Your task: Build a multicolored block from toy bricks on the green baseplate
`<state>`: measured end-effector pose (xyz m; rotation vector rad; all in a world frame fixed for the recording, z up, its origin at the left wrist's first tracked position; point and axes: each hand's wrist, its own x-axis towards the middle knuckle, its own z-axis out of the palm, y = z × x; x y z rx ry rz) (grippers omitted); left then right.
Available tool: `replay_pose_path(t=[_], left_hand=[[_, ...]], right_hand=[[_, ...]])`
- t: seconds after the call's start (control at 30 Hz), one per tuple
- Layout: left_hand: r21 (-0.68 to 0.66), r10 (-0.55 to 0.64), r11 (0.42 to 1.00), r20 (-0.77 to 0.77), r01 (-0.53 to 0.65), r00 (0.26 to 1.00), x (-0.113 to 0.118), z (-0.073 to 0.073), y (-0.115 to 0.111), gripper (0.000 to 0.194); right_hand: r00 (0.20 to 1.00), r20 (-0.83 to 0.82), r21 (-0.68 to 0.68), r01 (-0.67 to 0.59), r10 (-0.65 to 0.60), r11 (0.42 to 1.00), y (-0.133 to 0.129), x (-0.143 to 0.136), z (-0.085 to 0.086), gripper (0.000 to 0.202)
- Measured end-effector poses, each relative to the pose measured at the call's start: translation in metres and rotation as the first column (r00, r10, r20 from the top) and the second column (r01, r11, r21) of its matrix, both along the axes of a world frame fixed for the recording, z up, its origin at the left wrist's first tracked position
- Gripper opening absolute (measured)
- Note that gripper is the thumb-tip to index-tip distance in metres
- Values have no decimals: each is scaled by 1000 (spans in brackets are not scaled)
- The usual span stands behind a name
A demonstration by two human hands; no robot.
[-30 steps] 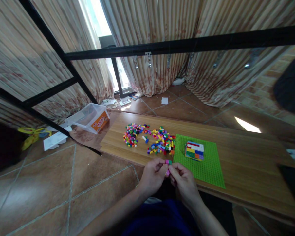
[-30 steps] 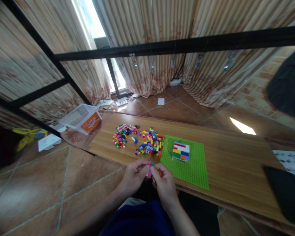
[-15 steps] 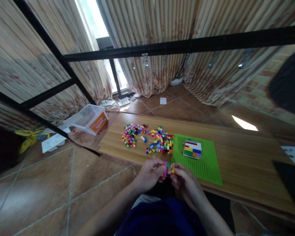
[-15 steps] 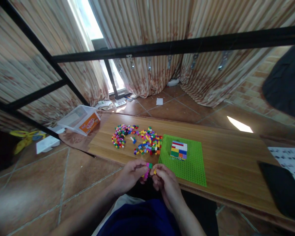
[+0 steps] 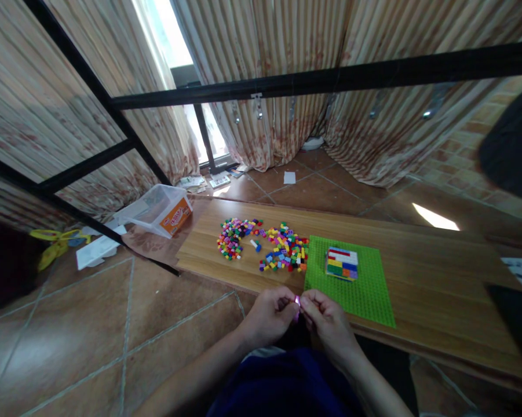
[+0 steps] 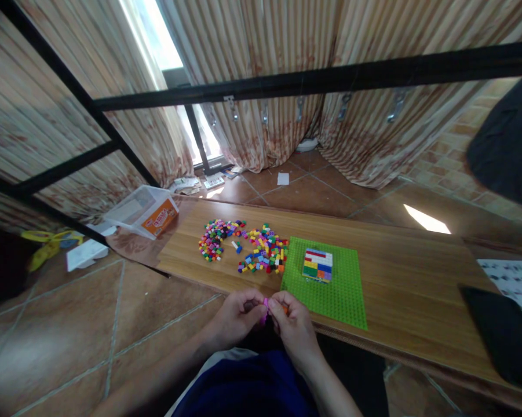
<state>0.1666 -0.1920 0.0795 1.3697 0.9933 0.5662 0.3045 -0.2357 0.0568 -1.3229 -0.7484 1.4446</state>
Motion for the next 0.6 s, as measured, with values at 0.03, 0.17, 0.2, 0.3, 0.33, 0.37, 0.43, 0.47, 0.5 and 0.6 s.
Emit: replay_pose_path(t=[0.03, 0.17, 0.2, 0.3, 0.33, 0.37, 0.43, 0.47, 0.5, 0.6], left_hand=[[-17, 16, 1000, 15, -15, 1000, 0, -1, 0, 19], [-106, 174, 981, 91, -164, 981, -1, -4, 4, 24], [-127, 201, 974, 103, -188, 974, -1, -4, 5, 25], [-171, 190, 971, 116, -169, 975, -3, -3, 5, 28], [-180, 172, 972, 119, -149, 978, -3, -3, 5, 29], [-186, 150, 974, 122, -126, 981, -3, -2, 3, 29], [-184, 113, 979, 125, -89, 986, -4, -1, 1, 29], [-176, 100, 981, 121, -78, 988, -4, -1, 0, 28], [-165, 93, 984, 115, -73, 989, -4, -1, -1, 26], [-123, 104, 988, 90, -93, 990, -5, -2, -1, 20]], right_hand=[[1000, -22, -17, 3, -3, 1000, -1, 2, -1, 41], [976, -140, -68, 158, -167, 985, 0, 8, 4, 39], [962, -178, -77, 195, -206, 978, 1, 9, 6, 36], [932, -300, -103, 183, -206, 978, 1, 9, 13, 27], [929, -323, -105, 155, -181, 982, 1, 8, 13, 24], [930, -333, -105, 127, -155, 986, 0, 6, 13, 23], [948, -304, -97, 71, -97, 993, -2, 2, 9, 24], [961, -266, -95, 47, -71, 994, -4, -1, 7, 28], [975, -218, -95, 26, -46, 995, -4, -4, 4, 31], [996, -88, -96, -15, 7, 995, -6, -10, -5, 38]])
